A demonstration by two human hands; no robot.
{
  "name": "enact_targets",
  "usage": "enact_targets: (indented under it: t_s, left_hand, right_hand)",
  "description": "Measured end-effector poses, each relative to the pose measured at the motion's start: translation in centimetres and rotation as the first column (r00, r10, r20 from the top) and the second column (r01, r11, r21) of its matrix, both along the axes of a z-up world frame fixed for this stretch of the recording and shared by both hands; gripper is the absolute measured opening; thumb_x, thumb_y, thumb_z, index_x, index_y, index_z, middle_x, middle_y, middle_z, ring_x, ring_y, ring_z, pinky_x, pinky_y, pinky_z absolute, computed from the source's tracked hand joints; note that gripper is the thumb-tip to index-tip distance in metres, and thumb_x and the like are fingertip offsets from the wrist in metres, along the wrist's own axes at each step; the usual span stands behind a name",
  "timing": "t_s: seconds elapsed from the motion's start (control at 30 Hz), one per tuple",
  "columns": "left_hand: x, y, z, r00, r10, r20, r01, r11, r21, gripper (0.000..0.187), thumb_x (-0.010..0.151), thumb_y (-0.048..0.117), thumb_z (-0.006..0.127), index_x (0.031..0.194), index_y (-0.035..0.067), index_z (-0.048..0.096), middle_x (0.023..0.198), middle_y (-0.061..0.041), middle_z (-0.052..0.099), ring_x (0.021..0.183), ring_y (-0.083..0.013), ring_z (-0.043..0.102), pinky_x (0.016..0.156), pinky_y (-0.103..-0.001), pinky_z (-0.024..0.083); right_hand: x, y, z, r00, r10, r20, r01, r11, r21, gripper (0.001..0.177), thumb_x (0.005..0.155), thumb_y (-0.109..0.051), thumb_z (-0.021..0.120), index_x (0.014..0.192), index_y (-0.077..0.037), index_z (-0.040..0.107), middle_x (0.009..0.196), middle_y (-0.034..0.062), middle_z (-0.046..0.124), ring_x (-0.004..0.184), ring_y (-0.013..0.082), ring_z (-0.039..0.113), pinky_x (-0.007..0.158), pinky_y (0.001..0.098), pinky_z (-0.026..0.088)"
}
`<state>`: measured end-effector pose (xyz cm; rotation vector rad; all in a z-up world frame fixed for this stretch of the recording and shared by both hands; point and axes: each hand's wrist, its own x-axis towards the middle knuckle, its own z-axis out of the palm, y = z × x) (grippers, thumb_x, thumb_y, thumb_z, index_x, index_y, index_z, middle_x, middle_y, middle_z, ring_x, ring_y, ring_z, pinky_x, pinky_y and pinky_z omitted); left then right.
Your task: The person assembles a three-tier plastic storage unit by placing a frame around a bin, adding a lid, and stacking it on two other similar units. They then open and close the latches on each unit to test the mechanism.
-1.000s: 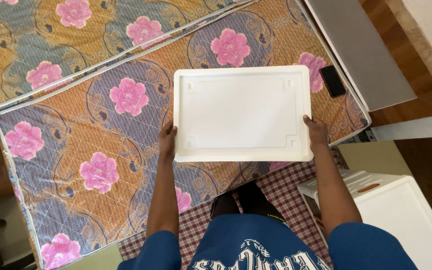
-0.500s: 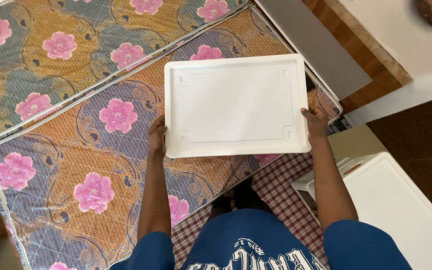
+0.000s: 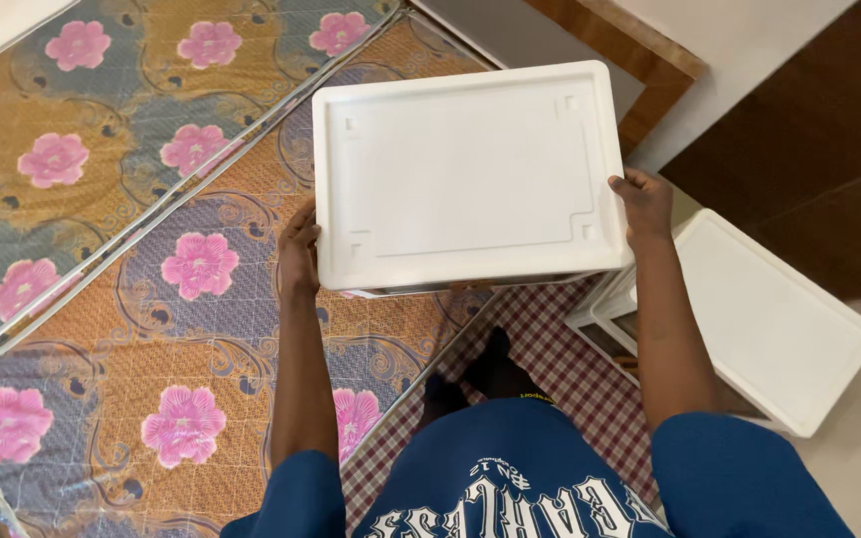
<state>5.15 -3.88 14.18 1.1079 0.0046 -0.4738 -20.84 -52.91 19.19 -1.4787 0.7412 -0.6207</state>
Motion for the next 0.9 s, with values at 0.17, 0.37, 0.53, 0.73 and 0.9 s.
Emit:
enact_targets:
  t_s: [0.17,0.37,0.53,0.73,0.9]
  left_hand:
    - [-1.3,-2.2,0.6,0.999,-0.042,-0.005,0.042,0.998,0.055,0.054,0.090,-0.005,0.042,0.142,-0.002,0.057,0.138,-0.018,0.066,0.119,-0.0222,0.068,0.100,-0.034,0.059]
    - [-1.0,-6.4,0.1,0.989,-0.136,0.057,0.138,0.990,-0.022,0.054,0.087,-0.008,0.045,0.138,-0.002,0.061,0.130,-0.016,0.070,0.106,-0.0180,0.071,0.090,-0.031,0.059]
    - [-1.5,-11.0,0.3,0.958,-0.239,0.156,0.256,0.962,-0.099,0.046,0.096,-0.008,0.049,0.139,-0.007,0.065,0.126,-0.017,0.069,0.103,-0.0164,0.067,0.087,-0.028,0.055]
    - [-5.5,-19.0,2.5,0.919,-0.329,0.218,0.331,0.943,0.027,0.052,0.086,-0.007,0.045,0.134,-0.003,0.064,0.128,-0.012,0.072,0.112,-0.0171,0.070,0.096,-0.029,0.056]
    - [-10.5,-26.5,4.4,0.850,-0.440,0.291,0.457,0.889,0.012,0.059,0.082,-0.008,0.045,0.140,-0.003,0.058,0.133,-0.016,0.068,0.117,-0.0203,0.067,0.099,-0.031,0.055]
  right_hand:
    - [-4.2,0.5,2.8,0.998,-0.061,0.006,0.061,0.998,0.006,0.029,0.089,-0.001,0.071,0.117,0.007,0.073,0.107,0.0101,0.075,0.091,0.0146,0.070,0.086,0.0276,0.056]
    - [-9.4,-0.2,4.9,0.985,-0.173,-0.005,0.172,0.983,-0.065,0.031,0.088,0.000,0.069,0.119,0.006,0.073,0.108,0.0119,0.076,0.091,0.0152,0.070,0.086,0.0277,0.056]
    - [-14.8,-1.8,6.4,0.949,-0.314,-0.041,0.311,0.948,-0.065,0.032,0.084,0.000,0.069,0.116,0.007,0.073,0.100,0.0098,0.076,0.084,0.0147,0.070,0.078,0.0271,0.057]
    - [-22.6,-5.0,7.9,0.928,-0.372,0.008,0.368,0.914,-0.172,0.028,0.085,0.004,0.061,0.109,0.007,0.076,0.095,0.0053,0.074,0.080,0.0098,0.063,0.074,0.0237,0.052]
    - [-30.9,-8.6,7.9,0.899,-0.434,0.049,0.436,0.884,-0.167,0.029,0.084,0.006,0.056,0.104,0.006,0.078,0.087,0.0011,0.072,0.074,0.0070,0.059,0.069,0.0238,0.048]
